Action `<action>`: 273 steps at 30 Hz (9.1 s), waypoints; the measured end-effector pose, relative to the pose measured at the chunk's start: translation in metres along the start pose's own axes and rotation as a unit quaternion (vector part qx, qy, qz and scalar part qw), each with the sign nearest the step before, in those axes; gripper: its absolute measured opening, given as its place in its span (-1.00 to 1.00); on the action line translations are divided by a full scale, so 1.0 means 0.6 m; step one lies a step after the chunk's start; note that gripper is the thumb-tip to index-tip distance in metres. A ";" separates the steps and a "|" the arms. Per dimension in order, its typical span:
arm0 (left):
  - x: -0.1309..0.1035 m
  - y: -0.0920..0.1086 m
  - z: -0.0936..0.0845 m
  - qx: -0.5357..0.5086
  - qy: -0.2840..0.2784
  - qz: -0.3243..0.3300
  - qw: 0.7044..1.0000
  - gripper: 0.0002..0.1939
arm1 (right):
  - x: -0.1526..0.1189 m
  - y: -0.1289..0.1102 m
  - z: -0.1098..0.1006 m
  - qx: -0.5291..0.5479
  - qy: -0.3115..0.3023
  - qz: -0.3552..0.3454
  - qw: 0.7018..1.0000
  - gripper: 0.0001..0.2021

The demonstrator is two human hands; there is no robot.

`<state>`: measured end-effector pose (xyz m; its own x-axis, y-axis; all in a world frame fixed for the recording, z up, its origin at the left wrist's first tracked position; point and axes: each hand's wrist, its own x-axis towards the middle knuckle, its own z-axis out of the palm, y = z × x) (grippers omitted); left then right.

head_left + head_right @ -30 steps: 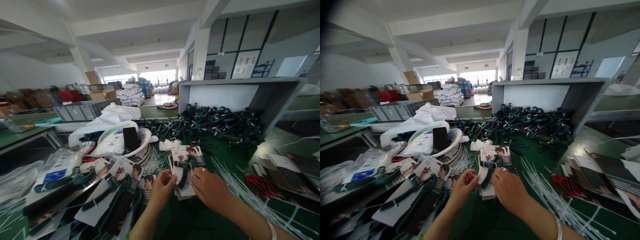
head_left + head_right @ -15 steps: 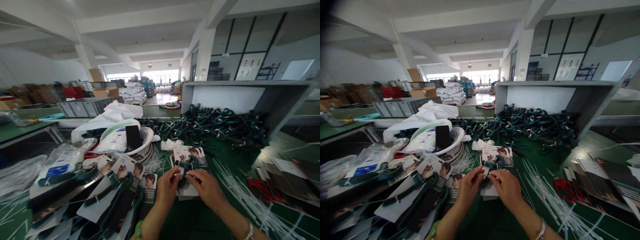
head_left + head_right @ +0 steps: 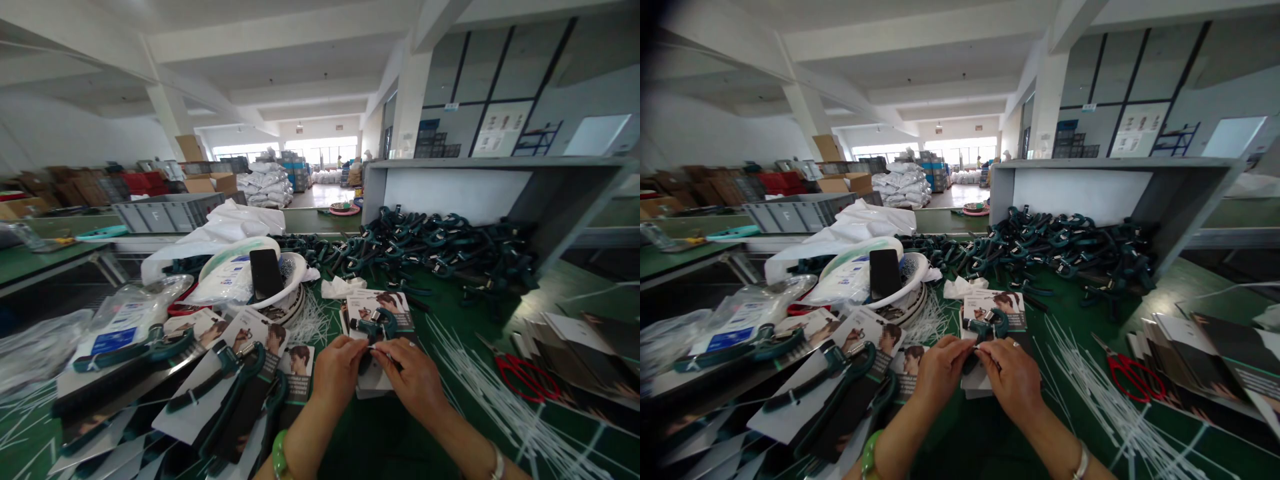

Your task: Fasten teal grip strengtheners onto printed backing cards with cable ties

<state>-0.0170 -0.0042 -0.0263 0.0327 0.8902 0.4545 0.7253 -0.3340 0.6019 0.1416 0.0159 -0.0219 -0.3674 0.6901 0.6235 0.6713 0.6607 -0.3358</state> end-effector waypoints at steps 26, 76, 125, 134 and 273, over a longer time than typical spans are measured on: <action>0.006 0.000 -0.007 0.072 -0.020 0.009 0.997 -0.74 | 0.000 0.005 0.002 0.029 -0.021 0.024 0.999 -0.75; 0.015 0.002 -0.003 -0.184 -0.051 0.004 0.982 -0.87 | 0.017 0.021 -0.019 0.126 -0.059 -0.017 0.990 -0.81; 0.028 0.034 0.016 0.172 -0.082 -0.128 0.973 -0.71 | 0.031 -0.027 -0.045 -0.289 -0.311 -0.059 0.903 -0.74; 0.020 0.051 0.026 0.226 -0.079 -0.101 0.966 -0.75 | 0.037 -0.026 -0.068 -0.311 -0.333 -0.113 0.883 -0.76; 0.084 0.047 0.067 -0.001 -0.069 -0.120 0.990 -0.86 | 0.048 0.137 -0.118 -0.383 -0.147 -0.249 0.877 -0.68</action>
<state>0.0330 0.0436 -0.0130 -0.0471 0.9779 0.2036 0.7222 -0.1074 0.6833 0.2317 0.0691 0.0186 -0.8125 0.4929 0.3113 0.5747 0.5873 0.5699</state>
